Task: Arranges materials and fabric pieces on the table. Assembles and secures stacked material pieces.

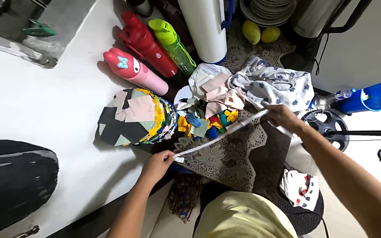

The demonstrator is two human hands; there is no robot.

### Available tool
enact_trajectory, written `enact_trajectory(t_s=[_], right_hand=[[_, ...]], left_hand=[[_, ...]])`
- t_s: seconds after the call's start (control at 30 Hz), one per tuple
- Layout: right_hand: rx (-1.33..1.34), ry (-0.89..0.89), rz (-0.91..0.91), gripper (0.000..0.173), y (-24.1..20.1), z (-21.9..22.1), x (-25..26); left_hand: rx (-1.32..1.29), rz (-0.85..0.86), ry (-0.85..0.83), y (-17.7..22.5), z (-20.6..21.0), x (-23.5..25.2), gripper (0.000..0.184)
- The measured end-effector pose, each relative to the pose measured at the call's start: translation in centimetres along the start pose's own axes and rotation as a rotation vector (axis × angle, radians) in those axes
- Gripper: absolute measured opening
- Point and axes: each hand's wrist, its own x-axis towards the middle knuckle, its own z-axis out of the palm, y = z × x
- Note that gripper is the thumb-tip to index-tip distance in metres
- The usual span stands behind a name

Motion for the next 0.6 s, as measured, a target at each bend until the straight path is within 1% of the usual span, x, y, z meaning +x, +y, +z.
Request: enact_trajectory(t_s=[0.03,0.07,0.13,0.17,0.2,0.23,0.3,0.37,0.4,0.47,0.5,0.53,0.57,0.6], right_hand=[[-0.073,-0.071,0.006,0.020,-0.3,-1.4,-0.7],[-0.175,-0.149,0.066,0.018,-1.1,-3.0,-1.7],[-0.352,-0.297,0.265,0.023,-2.3,-5.8,-3.7],[-0.380,-0.347,0.356,0.023,-2.2,-7.0,-4.6],[-0.332,-0.351,0.409,0.022,-1.2,-8.0,-5.4],[-0.225,-0.342,0.456,0.021,-0.1,-8.8,-6.2],[0.015,-0.297,0.524,0.026,1.4,-10.0,-7.4],[0.190,-0.234,0.503,0.031,3.2,-10.9,-8.3],[0.264,-0.197,0.460,0.032,4.6,-11.5,-8.7],[0.401,-0.151,0.347,0.030,9.2,-13.4,-9.0],[0.471,-0.170,0.294,0.029,11.3,-14.7,-9.1],[0.542,-0.211,0.238,0.028,12.4,-15.8,-9.2],[0.555,-0.235,0.221,0.027,11.4,-16.4,-9.3],[0.473,-0.215,0.252,0.028,8.8,-16.5,-9.5]], left_hand=[[-0.001,-0.002,-0.002,-0.3,-0.2,0.0,0.026],[-0.005,-0.008,-0.005,-0.7,-0.4,0.0,0.026],[-0.033,-0.019,-0.014,-1.8,-0.8,0.1,0.026],[-0.063,-0.026,-0.027,-2.6,-1.1,0.2,0.027],[-0.097,-0.035,-0.042,-3.5,-1.2,0.4,0.027],[-0.138,-0.042,-0.051,-4.3,-1.4,0.6,0.027],[-0.257,-0.063,-0.047,-5.3,-1.6,0.7,0.025],[-0.414,-0.117,-0.038,-6.0,-2.2,0.3,0.022],[-0.491,-0.154,-0.028,-6.3,-2.7,-0.1,0.020],[-0.632,-0.208,0.002,-7.1,-3.7,-0.8,0.017],[-0.686,-0.216,0.021,-7.5,-4.1,-1.3,0.018],[-0.713,-0.218,0.051,-7.8,-4.6,-1.7,0.020],[-0.707,-0.224,0.097,-8.3,-4.9,-2.1,0.021],[-0.652,-0.232,0.164,-8.8,-5.0,-2.4,0.022]])
